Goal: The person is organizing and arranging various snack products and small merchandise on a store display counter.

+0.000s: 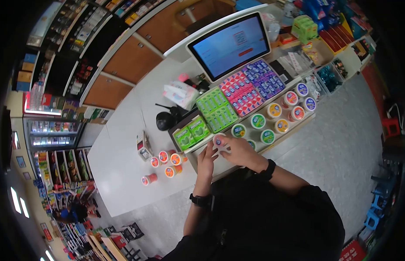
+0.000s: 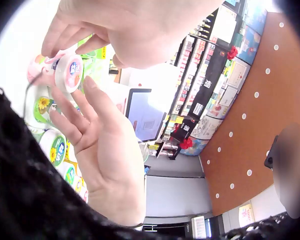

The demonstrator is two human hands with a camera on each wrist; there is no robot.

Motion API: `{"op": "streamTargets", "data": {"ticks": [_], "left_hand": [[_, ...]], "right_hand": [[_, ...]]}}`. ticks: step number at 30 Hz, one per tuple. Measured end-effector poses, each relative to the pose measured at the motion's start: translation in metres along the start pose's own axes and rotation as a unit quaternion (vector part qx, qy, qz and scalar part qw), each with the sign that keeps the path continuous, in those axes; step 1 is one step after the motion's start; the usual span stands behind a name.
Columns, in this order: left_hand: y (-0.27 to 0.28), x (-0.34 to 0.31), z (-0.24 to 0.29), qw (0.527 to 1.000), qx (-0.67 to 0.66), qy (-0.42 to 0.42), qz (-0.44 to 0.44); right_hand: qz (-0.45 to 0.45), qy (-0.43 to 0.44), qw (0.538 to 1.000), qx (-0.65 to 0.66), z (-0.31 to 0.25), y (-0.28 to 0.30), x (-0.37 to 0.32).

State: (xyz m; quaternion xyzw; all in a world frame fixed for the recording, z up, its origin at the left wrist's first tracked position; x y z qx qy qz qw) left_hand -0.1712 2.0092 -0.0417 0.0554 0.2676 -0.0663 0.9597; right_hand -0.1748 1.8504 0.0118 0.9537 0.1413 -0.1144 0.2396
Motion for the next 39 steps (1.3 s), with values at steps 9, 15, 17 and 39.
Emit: {"op": "streamTargets", "data": {"ticks": [9, 15, 17, 39], "left_hand": [[0.082, -0.026, 0.003, 0.999, -0.010, -0.048, 0.015], [0.188, -0.049, -0.013, 0.990, -0.097, -0.067, 0.081], [0.232, -0.061, -0.020, 0.988, -0.088, -0.050, 0.121], [0.380, -0.076, -0.091, 0.954, -0.187, -0.004, 0.235]], "right_hand": [[0.134, 0.031, 0.990, -0.019, -0.024, -0.023, -0.003], [0.123, 0.047, 0.991, 0.032, -0.083, -0.091, 0.029], [0.071, 0.073, 0.994, 0.027, -0.111, -0.134, 0.049], [-0.227, 0.001, 0.974, 0.022, -0.175, -0.353, 0.130]]}}
Point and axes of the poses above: each hand's wrist, its own x-axis towards the middle knuckle, its own y-axis out of the back of the hand, z = x × y, the point moved 6 cm from there along x, towards the middle knuckle, and after that the axes turned 4 degrees about -z, right-handed, at the moved point
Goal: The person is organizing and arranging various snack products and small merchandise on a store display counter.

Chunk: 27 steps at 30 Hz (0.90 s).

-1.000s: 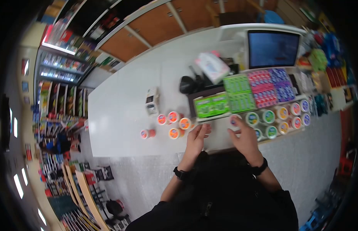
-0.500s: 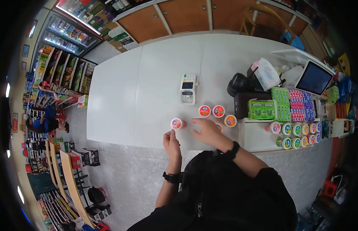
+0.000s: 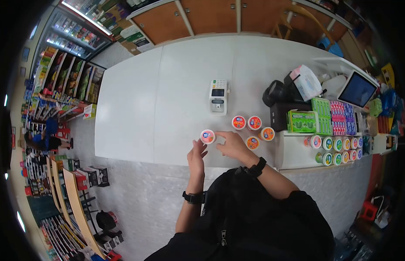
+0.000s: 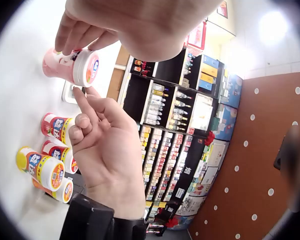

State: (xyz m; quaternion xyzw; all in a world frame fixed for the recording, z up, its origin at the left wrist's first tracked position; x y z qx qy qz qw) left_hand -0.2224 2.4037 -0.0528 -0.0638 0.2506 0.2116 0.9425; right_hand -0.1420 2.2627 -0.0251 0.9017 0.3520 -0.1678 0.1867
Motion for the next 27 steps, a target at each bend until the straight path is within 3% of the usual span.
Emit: {"op": "streamTargets", "data": {"ticks": [3, 5, 7, 13, 24, 27], "left_hand": [[-0.002, -0.018, 0.026, 0.998, 0.031, -0.063, -0.006], [-0.018, -0.033, 0.046, 0.993, 0.040, -0.110, -0.021], [-0.035, -0.053, 0.077, 0.984, 0.058, -0.169, -0.025], [-0.115, -0.089, 0.112, 0.965, 0.122, -0.190, -0.133], [-0.278, -0.129, 0.030, 0.920, 0.157, -0.100, -0.346], [-0.312, -0.131, -0.005, 0.904, 0.177, -0.031, -0.389]], "right_hand": [[0.044, 0.015, 0.999, -0.002, -0.015, 0.011, -0.022], [0.088, 0.122, 0.988, -0.018, -0.029, 0.025, -0.043], [0.126, 0.127, 0.984, -0.003, -0.037, 0.043, -0.071], [0.226, 0.149, 0.963, 0.000, -0.030, 0.098, -0.156], [0.320, -0.008, 0.944, 0.076, 0.094, 0.169, -0.297], [0.340, -0.024, 0.928, 0.151, 0.132, 0.178, -0.318]]}}
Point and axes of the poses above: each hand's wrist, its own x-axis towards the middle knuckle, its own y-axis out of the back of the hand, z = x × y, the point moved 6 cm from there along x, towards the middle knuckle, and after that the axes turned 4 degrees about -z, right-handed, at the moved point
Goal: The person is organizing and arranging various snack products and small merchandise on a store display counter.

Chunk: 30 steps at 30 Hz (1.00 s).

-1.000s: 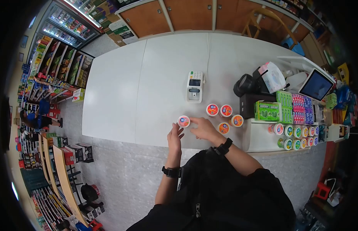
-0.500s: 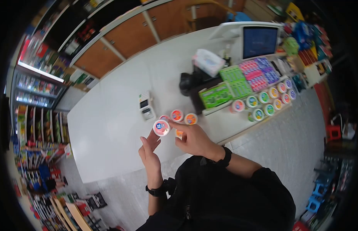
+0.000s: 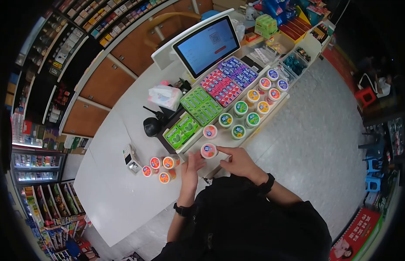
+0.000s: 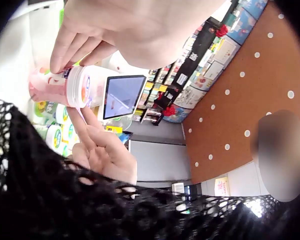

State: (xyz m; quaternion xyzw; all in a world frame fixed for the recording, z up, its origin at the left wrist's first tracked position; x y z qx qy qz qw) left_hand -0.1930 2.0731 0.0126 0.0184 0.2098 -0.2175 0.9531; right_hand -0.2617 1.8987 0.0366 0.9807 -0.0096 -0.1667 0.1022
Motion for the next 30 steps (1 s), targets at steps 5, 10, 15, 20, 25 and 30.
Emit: {"op": "streamTargets", "data": {"ticks": [5, 10, 15, 20, 25, 30], "left_hand": [[-0.031, 0.027, -0.036, 0.998, -0.040, 0.047, -0.026], [-0.039, 0.043, -0.057, 0.997, -0.054, 0.060, 0.014], [-0.041, 0.046, -0.068, 0.995, -0.060, 0.078, -0.002], [-0.010, 0.032, -0.055, 0.997, -0.057, 0.047, 0.025], [0.061, 0.001, -0.037, 0.982, -0.106, -0.019, 0.152], [0.146, -0.051, -0.045, 0.927, -0.091, -0.047, 0.362]], "right_hand": [[-0.005, -0.027, 0.999, -0.030, 0.031, 0.025, 0.005], [-0.031, -0.054, 0.996, -0.056, 0.042, 0.035, 0.017], [-0.031, -0.085, 0.991, -0.100, 0.044, 0.033, 0.020], [0.066, 0.025, 0.963, -0.259, 0.010, 0.029, 0.023], [-0.008, 0.052, 0.980, -0.194, -0.028, -0.026, 0.043], [-0.147, 0.080, 0.964, -0.206, -0.045, -0.121, 0.069]]}}
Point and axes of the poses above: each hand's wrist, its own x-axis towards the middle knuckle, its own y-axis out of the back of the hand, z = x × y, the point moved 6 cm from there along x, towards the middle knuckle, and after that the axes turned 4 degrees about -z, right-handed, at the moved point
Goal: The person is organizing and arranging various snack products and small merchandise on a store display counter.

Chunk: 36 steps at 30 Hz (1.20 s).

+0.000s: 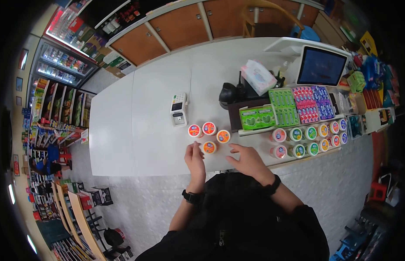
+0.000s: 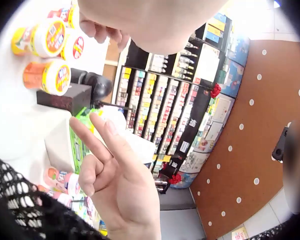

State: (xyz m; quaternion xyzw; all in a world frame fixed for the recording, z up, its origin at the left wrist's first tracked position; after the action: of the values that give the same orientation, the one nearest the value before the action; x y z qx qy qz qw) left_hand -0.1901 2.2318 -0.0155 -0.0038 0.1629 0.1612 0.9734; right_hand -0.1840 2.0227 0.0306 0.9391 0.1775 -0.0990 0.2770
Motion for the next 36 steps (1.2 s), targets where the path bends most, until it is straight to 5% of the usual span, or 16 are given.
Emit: {"op": "streamTargets", "data": {"ticks": [4, 7, 11, 16, 17, 20, 24, 27, 30, 36], "left_hand": [[0.051, 0.020, -0.036, 0.993, 0.007, 0.004, 0.120], [0.050, 0.030, -0.062, 0.987, -0.018, 0.158, -0.024], [0.040, 0.026, -0.063, 0.970, -0.022, 0.205, -0.126], [0.038, 0.018, -0.035, 0.974, 0.025, 0.167, -0.154], [0.038, 0.013, -0.021, 0.977, 0.033, 0.150, -0.149], [0.024, -0.005, 0.019, 0.970, 0.036, 0.140, -0.194], [-0.017, -0.028, 0.065, 0.957, 0.097, 0.078, -0.261], [-0.049, -0.031, 0.071, 0.949, 0.129, 0.021, -0.286], [-0.085, -0.027, 0.053, 0.941, 0.118, 0.019, -0.318], [-0.144, -0.016, 0.001, 0.906, 0.134, 0.086, -0.392]], "right_hand": [[-0.066, 0.060, 0.993, -0.078, -0.017, -0.055, 0.035], [-0.099, 0.042, 0.993, -0.045, -0.017, -0.085, 0.055], [-0.063, 0.030, 0.990, -0.120, -0.018, -0.097, 0.067], [-0.096, 0.008, 0.995, 0.000, -0.018, -0.088, 0.053], [-0.041, 0.115, 0.992, -0.004, -0.022, -0.082, 0.048], [-0.078, 0.011, 0.997, -0.018, -0.047, -0.042, 0.018], [-0.013, 0.039, 0.997, 0.063, -0.063, 0.009, -0.027], [-0.008, -0.039, 0.996, 0.080, -0.054, 0.033, -0.053], [0.080, -0.003, 0.993, 0.086, -0.019, 0.042, -0.059], [0.070, -0.103, 0.964, 0.234, 0.039, 0.051, -0.060]]}}
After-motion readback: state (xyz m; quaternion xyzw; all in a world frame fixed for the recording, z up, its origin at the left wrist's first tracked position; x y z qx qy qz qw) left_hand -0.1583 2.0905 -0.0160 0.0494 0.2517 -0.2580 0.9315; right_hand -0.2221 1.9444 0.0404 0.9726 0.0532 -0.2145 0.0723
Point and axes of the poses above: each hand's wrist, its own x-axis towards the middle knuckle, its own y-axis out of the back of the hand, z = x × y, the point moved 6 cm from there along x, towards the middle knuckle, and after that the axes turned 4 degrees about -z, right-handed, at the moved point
